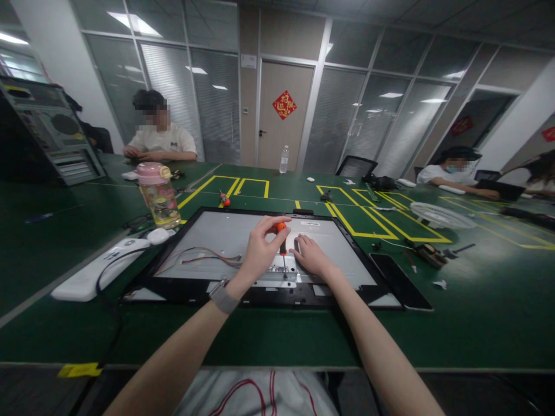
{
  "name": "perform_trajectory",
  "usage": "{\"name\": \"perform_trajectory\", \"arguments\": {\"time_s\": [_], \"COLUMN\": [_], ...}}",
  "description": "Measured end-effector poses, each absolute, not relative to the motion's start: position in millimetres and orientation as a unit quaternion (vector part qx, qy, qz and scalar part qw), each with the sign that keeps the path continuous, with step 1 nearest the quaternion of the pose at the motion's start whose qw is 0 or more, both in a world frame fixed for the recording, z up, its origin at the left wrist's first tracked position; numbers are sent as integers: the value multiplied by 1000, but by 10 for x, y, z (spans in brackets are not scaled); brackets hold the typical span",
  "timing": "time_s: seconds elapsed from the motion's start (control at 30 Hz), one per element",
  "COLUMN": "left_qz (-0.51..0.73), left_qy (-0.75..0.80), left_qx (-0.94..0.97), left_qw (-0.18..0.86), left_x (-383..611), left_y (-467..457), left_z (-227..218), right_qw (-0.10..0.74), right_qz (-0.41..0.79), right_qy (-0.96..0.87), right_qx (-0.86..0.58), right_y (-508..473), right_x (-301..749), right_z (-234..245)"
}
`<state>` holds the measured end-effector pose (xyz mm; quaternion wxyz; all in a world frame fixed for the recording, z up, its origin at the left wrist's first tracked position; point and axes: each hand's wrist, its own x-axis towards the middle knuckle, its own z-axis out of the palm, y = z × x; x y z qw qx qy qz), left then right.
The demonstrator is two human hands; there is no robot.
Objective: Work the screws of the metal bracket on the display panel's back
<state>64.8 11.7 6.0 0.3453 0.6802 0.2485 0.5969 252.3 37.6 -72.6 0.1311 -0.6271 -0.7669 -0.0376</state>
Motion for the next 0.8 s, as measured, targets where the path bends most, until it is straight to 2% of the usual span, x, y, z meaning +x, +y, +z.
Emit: {"name": "perform_trajectory", "arguments": {"time_s": [0.13,0.37,0.57,0.8], "left_qz": [610,595,627,625], "left_qy": [255,203,246,242], "left_qx": [678,668,660,657], "left_qw": [321,399,334,347], "left_x": [647,644,663,667], "left_y": [71,43,32,47], "left_z": [74,75,87,74], "right_qw": [131,130,127,129], "right_qz": [-40,-42,-38,-33], "right_qy": [-766,-767,-767,-766], "right_qx": [-628,-627,-628,-629], "right_y": [378,373,364,363], "right_x": [2522,2521,2517,2520], "right_z": [-729,-734,-714,-710]}}
